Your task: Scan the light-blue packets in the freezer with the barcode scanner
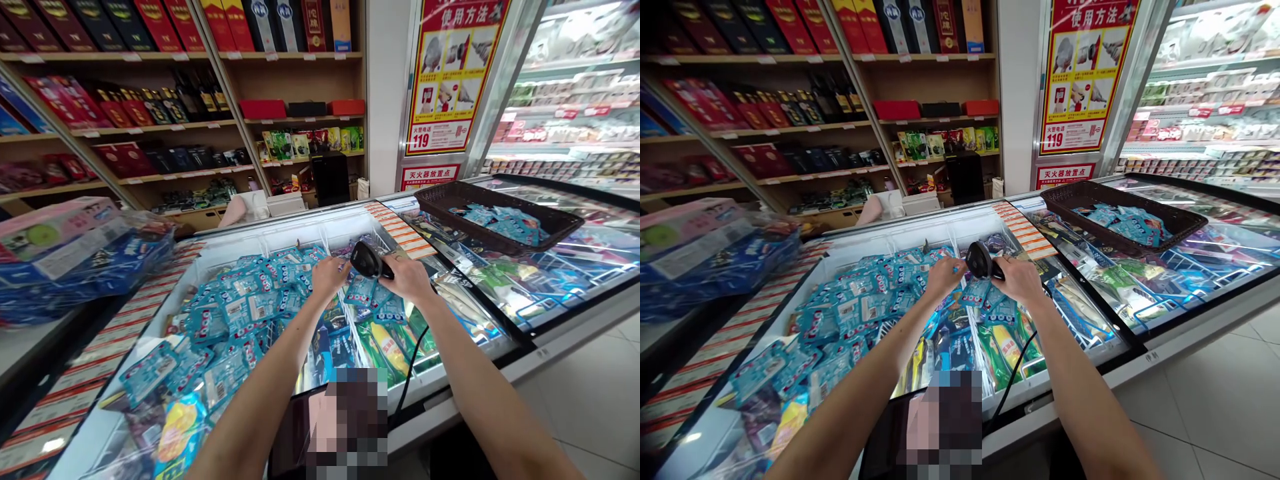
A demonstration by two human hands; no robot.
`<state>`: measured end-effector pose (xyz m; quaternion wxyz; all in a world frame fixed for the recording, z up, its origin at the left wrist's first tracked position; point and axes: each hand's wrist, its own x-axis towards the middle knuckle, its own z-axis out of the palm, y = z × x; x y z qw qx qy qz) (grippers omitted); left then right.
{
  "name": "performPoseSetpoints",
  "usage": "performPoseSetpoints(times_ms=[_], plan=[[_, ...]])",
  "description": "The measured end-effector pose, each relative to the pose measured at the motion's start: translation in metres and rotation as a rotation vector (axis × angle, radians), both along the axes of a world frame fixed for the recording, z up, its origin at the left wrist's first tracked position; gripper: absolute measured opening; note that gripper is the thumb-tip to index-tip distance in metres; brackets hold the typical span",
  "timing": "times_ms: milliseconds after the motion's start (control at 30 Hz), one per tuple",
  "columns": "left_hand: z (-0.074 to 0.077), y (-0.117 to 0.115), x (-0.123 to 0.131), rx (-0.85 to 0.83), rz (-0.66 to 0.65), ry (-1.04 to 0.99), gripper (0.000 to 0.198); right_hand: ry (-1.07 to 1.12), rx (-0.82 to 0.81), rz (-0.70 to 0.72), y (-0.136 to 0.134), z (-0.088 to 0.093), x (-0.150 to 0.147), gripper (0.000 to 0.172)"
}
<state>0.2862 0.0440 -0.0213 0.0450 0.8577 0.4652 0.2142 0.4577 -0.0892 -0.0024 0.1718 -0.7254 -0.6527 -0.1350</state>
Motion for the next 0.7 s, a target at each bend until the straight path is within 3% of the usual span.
performPoseSetpoints(times_ms=[167,300,433,600,700], plan=[[-0.005,0.007,0.018,-0.038,0.082,0.012,0.047,-0.002,0.005,-0.011,0.002,-0.002,0.001,0.039],[-0.011,0.01,0.014,-0.012,0.055,0.044,0.048,-0.004,0.012,-0.013,0.002,-0.002,0.001,0.039],[-0.012,0.016,-0.007,-0.104,0.052,0.02,0.048,0.015,0.023,-0.024,0.001,-0.001,0.0,0.04],[-0.009,0.009,-0.044,-0.182,-0.009,-0.327,0.041,0.031,0.06,0.006,-0.002,-0.002,-0.003,0.04],[-0.01,-0.002,-0.061,-0.196,-0.101,-0.411,0.041,0.024,0.06,0.034,-0.002,-0.003,-0.004,0.041]])
